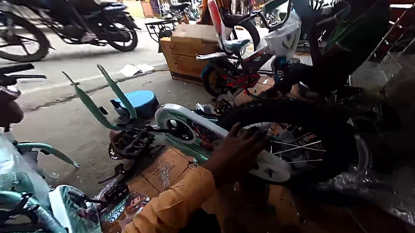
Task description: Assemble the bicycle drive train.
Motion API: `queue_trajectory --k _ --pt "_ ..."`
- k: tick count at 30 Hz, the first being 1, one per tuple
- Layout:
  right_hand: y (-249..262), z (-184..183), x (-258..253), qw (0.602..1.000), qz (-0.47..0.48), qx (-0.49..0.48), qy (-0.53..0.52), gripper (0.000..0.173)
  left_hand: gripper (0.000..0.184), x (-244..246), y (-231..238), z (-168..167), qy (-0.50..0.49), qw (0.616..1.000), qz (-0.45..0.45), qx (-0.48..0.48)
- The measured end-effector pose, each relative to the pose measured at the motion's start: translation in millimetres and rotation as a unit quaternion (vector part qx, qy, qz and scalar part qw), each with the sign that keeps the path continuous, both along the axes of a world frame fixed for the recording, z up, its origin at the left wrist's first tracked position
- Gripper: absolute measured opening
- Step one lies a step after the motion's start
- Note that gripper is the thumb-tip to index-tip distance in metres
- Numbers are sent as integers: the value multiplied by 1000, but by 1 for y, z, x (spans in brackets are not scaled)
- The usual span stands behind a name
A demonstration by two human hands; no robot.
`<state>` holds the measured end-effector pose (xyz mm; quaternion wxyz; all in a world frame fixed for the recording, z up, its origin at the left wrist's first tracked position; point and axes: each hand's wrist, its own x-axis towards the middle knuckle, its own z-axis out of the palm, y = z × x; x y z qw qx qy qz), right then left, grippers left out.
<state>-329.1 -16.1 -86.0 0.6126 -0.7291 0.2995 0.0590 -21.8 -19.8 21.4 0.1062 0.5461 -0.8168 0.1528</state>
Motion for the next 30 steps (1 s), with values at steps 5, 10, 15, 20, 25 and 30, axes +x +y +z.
queue_trajectory --k 5,10,15,20,25,30 --pt "-41 2 -47 989 -72 -102 -74 20 78 -19 -8 12 -108 991 40 72" --pt "-29 37 -47 968 -212 -111 -68 19 52 -22 -15 0 -97 991 39 88" --pt "1 -12 25 958 -233 -17 -168 23 42 -22 -26 7 -55 987 27 147" --pt "11 -37 102 872 -392 32 -292 17 38 -18 -33 13 -33 984 13 177" --pt "23 -31 144 762 -500 157 -381 16 40 -11 -39 13 -11 982 -12 188" --pt "15 -25 160 667 -554 221 -446 12 37 -10 -44 15 -12 980 -14 196"
